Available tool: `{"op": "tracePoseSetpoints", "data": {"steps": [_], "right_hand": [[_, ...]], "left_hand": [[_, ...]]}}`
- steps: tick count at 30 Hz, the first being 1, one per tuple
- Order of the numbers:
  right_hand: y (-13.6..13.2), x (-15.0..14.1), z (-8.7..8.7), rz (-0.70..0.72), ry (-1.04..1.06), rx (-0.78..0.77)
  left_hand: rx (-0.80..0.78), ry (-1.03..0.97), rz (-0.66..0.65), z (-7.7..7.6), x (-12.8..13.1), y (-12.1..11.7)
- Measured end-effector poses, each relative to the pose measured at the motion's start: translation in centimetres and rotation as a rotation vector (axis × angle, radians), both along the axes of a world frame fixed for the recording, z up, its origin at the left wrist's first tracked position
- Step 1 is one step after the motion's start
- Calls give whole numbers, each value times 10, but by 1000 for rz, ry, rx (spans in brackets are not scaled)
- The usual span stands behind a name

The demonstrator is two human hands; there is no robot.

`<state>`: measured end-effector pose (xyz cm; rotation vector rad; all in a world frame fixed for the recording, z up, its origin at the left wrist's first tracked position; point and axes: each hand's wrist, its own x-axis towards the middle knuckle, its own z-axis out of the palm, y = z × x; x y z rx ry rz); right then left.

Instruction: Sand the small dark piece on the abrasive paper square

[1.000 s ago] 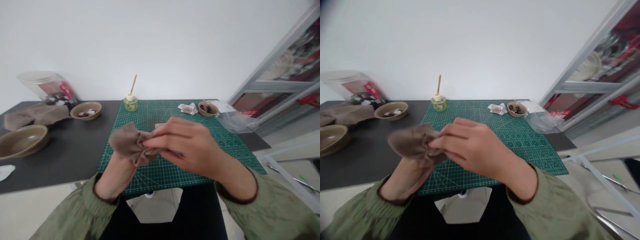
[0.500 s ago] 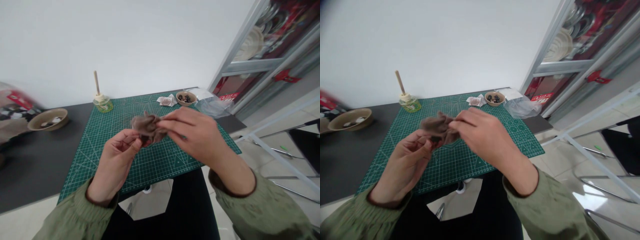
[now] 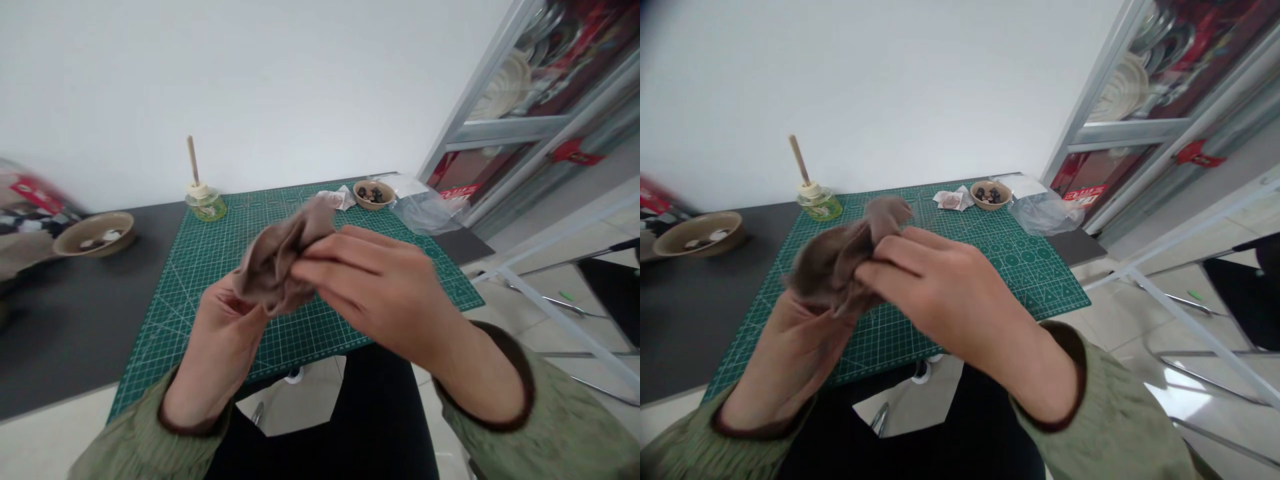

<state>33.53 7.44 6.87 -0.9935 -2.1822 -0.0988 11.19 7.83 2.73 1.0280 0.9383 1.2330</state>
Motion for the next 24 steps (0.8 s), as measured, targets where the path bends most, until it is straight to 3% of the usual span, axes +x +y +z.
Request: {"op": "tracePoseSetpoints", "data": {"steps": [3, 5, 8, 11, 15, 18, 21, 24], "right_hand": [[29, -7, 1, -174, 49, -73], [50, -25, 7, -191, 50, -168], [82, -76, 17, -24, -116, -266], [113, -140, 17, 75, -279, -221], [148, -218, 0, 164, -325, -173], [160, -260, -19, 282, -419, -221], [161, -279, -31, 388, -475, -291], [157, -272, -26, 359, -387, -317]], "left_hand": [[31, 40, -3, 1, -20, -11], [40, 104, 3, 0, -39, -22], [62, 259, 25, -2, -69, -39], [89, 348, 93, -4, -95, -57], [112, 323, 184, -4, -120, -71], [110, 339, 248, -2, -134, -75], [116, 360, 309, -2, -149, -78], [78, 355, 313, -3, -162, -78]]}}
